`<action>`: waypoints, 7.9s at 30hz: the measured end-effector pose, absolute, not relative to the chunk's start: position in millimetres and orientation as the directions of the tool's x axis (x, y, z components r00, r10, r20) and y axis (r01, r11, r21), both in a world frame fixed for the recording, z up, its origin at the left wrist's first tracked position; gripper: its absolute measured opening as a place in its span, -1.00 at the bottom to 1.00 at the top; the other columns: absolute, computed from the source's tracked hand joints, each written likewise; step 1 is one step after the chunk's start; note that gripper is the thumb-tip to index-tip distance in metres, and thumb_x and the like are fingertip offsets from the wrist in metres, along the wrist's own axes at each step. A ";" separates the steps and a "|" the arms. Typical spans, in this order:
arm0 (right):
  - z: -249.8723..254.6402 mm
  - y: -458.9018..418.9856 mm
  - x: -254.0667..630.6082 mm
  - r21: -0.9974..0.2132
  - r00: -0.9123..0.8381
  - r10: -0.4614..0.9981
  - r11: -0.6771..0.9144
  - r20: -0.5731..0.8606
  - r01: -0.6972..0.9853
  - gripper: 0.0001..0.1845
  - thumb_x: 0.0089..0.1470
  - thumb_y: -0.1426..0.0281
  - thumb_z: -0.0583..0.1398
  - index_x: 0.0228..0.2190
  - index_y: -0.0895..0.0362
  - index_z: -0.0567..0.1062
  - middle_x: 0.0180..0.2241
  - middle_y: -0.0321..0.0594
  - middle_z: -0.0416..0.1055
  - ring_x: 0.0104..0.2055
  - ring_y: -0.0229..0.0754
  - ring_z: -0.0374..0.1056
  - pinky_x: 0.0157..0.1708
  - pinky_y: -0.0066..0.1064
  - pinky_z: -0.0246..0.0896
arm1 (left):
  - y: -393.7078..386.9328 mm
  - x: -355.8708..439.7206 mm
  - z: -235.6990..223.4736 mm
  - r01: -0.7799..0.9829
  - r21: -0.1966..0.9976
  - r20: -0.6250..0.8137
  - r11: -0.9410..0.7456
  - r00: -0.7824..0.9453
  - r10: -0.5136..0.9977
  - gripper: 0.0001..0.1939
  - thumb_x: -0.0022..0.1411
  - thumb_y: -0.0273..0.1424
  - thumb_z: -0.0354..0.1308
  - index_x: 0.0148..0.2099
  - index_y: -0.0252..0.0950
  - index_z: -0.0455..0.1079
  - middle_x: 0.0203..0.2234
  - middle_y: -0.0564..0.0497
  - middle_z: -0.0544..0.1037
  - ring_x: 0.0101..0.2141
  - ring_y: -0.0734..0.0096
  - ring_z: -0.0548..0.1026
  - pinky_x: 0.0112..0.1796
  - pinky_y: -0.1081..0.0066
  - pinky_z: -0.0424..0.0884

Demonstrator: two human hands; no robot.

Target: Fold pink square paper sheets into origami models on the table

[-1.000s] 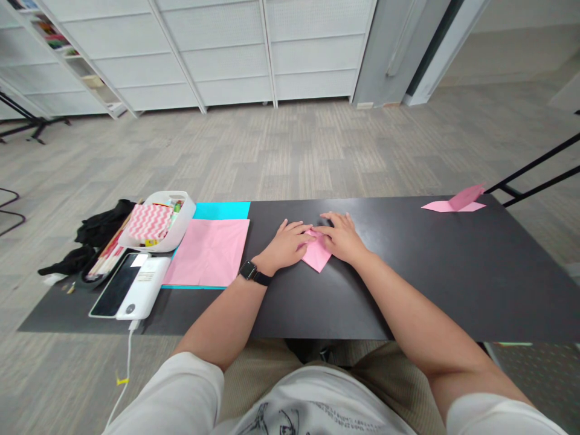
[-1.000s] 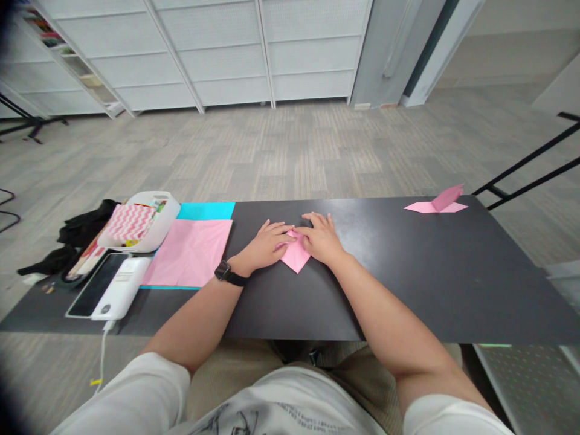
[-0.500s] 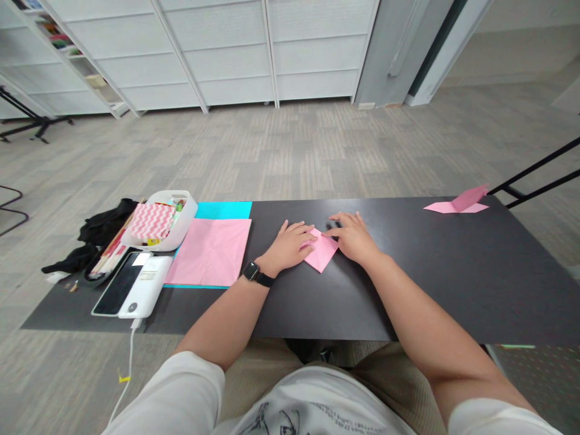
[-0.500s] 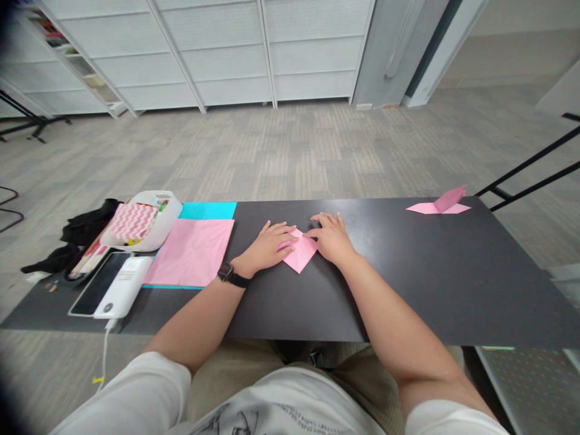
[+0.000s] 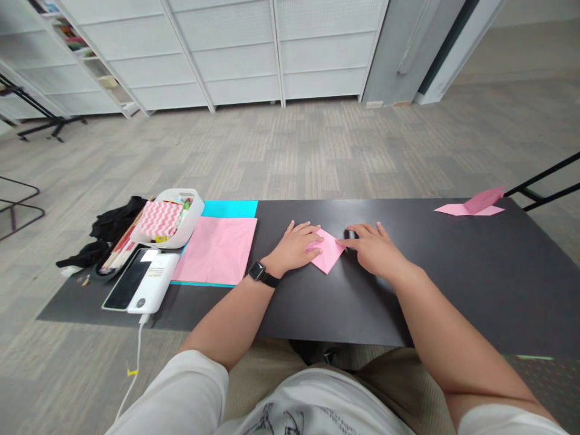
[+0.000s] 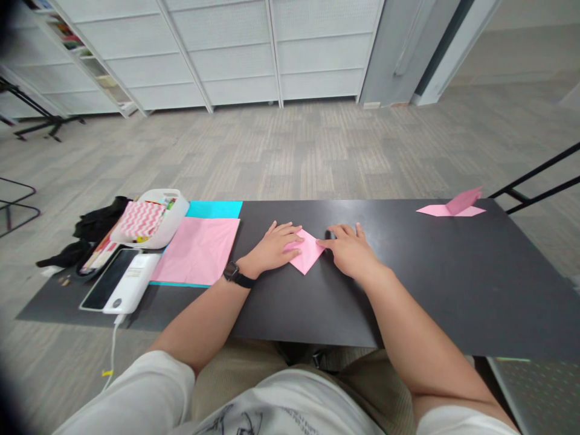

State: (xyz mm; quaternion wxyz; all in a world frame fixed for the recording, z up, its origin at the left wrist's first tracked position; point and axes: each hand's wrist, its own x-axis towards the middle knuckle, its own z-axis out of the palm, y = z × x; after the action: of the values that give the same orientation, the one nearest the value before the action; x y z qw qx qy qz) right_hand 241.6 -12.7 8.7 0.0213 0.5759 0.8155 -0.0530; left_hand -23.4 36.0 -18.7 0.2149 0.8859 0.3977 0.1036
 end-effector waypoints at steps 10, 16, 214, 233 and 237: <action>7.4 -23.2 253.5 -0.075 -0.253 0.961 0.245 -0.112 0.967 -0.31 0.10 0.64 0.15 0.06 -0.26 0.69 0.29 -0.07 0.43 0.32 0.31 0.28 0.33 0.53 -0.06 | 36.5 -23.8 -17.0 0.657 0.471 0.012 -0.588 0.662 0.749 -0.65 0.46 -0.19 0.18 0.23 -0.04 0.51 0.45 0.01 0.33 0.47 0.03 0.18 0.47 -0.30 -0.20; 4.7 -9.5 258.1 -0.161 -0.233 0.972 0.229 -0.007 0.960 -0.45 0.12 0.62 0.14 -0.09 -0.13 0.76 0.18 -0.09 0.50 0.18 0.17 0.40 0.30 0.22 0.19 | 36.8 -24.9 -17.9 0.649 0.449 0.024 -0.615 0.679 0.734 -0.64 0.49 -0.19 0.14 0.25 -0.04 0.50 0.45 0.01 0.32 0.47 0.02 0.17 0.46 -0.32 -0.22; -49.9 35.9 226.3 -0.452 -0.123 0.931 0.279 0.343 0.847 -0.87 0.21 0.25 0.33 -0.21 -0.07 0.69 -0.05 -0.09 0.49 0.06 0.16 0.37 0.20 0.19 0.20 | 30.4 -14.7 -12.0 0.634 0.424 0.130 -0.647 0.664 0.736 -0.70 0.42 -0.28 0.25 0.15 -0.08 0.59 0.30 -0.01 0.51 0.31 0.10 0.37 0.46 -0.16 -0.01; -44.9 38.0 224.5 -0.386 -0.182 0.931 0.302 0.317 0.872 -0.86 0.22 0.29 0.29 -0.30 -0.01 0.70 -0.06 -0.13 0.53 0.04 0.08 0.38 0.19 0.08 0.18 | 31.6 -15.8 -15.2 0.658 0.421 0.129 -0.625 0.638 0.759 -0.58 0.51 -0.36 -0.01 0.30 -0.14 0.47 0.30 0.00 0.53 0.23 0.14 0.43 0.31 0.06 0.23; -39.3 31.3 225.1 -0.348 -0.209 0.939 0.298 0.272 0.889 -0.83 0.24 0.20 0.30 -0.26 -0.04 0.69 0.03 -0.11 0.51 0.12 0.14 0.35 0.30 0.25 0.04 | 31.3 -16.0 -16.3 0.657 0.428 0.126 -0.621 0.637 0.760 -0.59 0.51 -0.35 0.00 0.29 -0.14 0.47 0.31 0.00 0.52 0.26 0.15 0.41 0.33 0.05 0.21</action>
State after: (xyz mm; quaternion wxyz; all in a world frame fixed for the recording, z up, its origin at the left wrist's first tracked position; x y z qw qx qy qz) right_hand 225.1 31.3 -39.3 -0.2190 0.5895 0.7753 -0.0577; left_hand -16.0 31.3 -16.3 0.1739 0.8879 0.3990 0.1491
